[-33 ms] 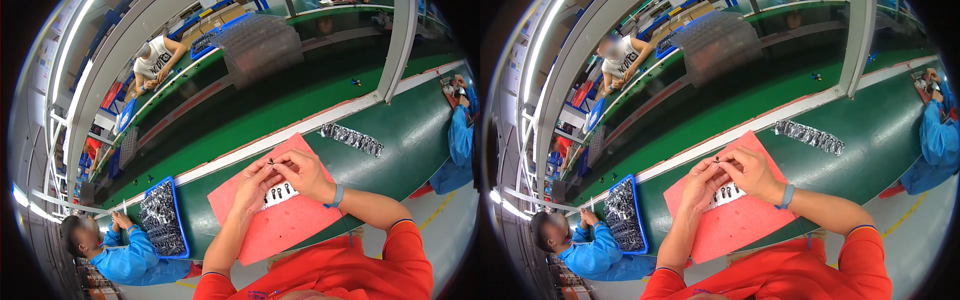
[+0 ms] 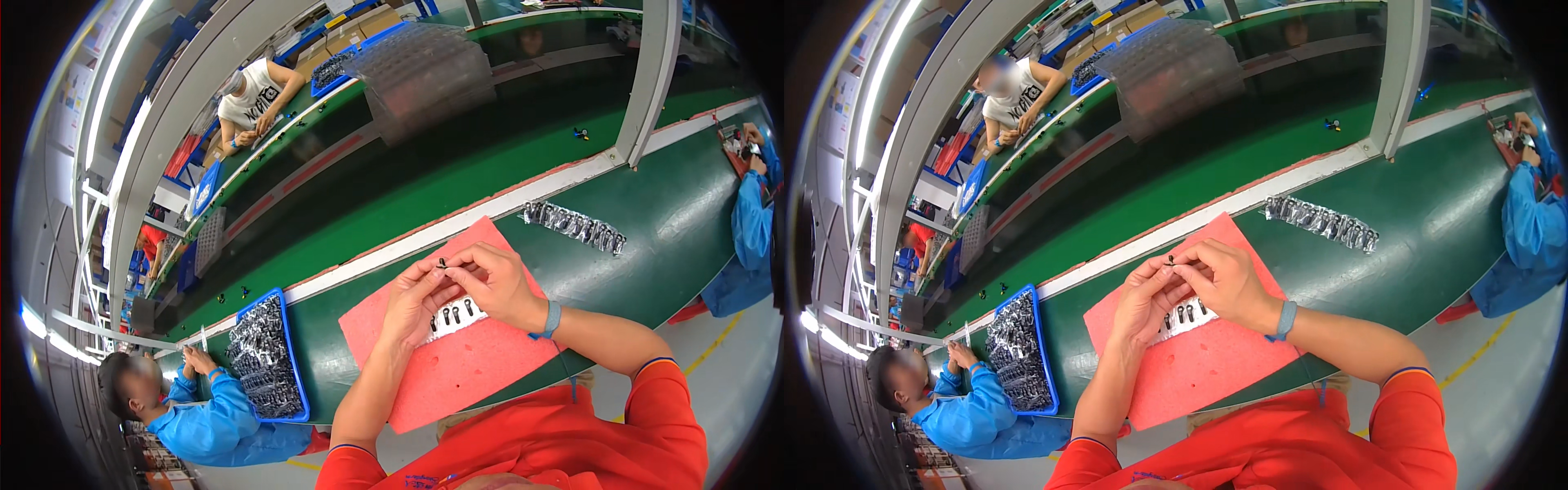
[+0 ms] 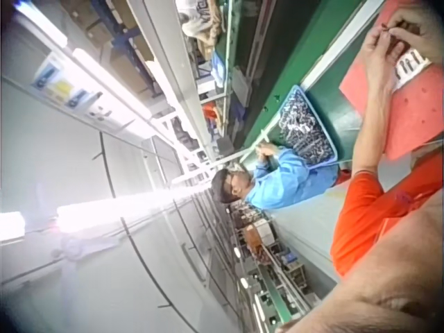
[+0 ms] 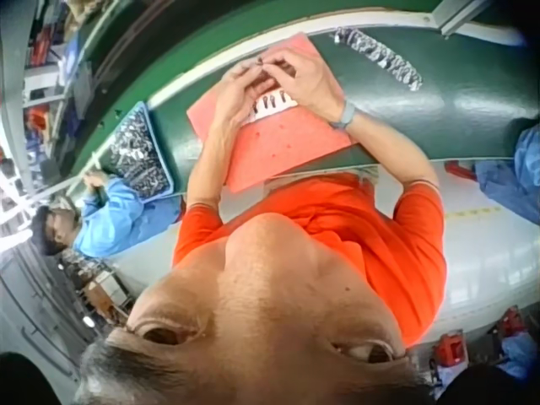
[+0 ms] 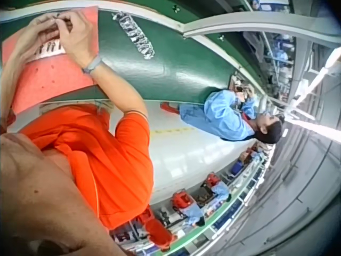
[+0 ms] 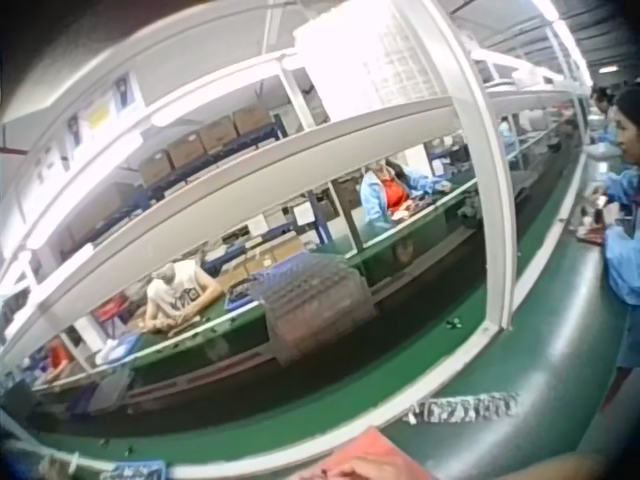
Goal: The recorder is assembling small electronic components by placing them into a white template on an assembly line.
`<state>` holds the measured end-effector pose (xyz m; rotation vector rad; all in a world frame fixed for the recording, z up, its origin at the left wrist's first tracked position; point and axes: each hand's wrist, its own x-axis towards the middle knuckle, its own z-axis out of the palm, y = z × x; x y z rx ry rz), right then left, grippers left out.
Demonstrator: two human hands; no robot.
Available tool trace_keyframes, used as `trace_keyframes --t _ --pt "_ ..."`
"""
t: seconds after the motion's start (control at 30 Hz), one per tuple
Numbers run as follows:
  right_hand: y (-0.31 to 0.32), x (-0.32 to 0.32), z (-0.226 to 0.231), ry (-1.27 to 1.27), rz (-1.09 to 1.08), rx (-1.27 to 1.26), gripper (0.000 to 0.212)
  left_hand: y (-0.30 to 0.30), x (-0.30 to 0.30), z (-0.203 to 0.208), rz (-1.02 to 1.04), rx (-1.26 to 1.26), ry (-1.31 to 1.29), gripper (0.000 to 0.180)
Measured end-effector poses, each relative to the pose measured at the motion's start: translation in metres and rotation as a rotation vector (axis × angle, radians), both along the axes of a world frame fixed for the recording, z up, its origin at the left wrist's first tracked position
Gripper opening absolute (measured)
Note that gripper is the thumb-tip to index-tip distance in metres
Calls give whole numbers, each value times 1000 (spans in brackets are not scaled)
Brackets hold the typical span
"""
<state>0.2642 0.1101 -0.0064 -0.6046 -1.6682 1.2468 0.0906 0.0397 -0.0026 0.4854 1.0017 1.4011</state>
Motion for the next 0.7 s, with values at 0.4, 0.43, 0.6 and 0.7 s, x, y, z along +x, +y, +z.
trace_keyframes --t 0.4,0.43,0.6,0.7 --pt "11 15 -7 3 71 -293 11 0 -11 6 -71 -49 288 22" --pt "12 16 -10 10 91 -324 12 1 -6 10 -70 -56 283 22" --pt "9 16 -4 -69 165 -362 13 -1 0 1 -88 -6 424 28" --pt "10 18 -3 -103 149 -349 14 -1 1 -1 -46 26 663 26"
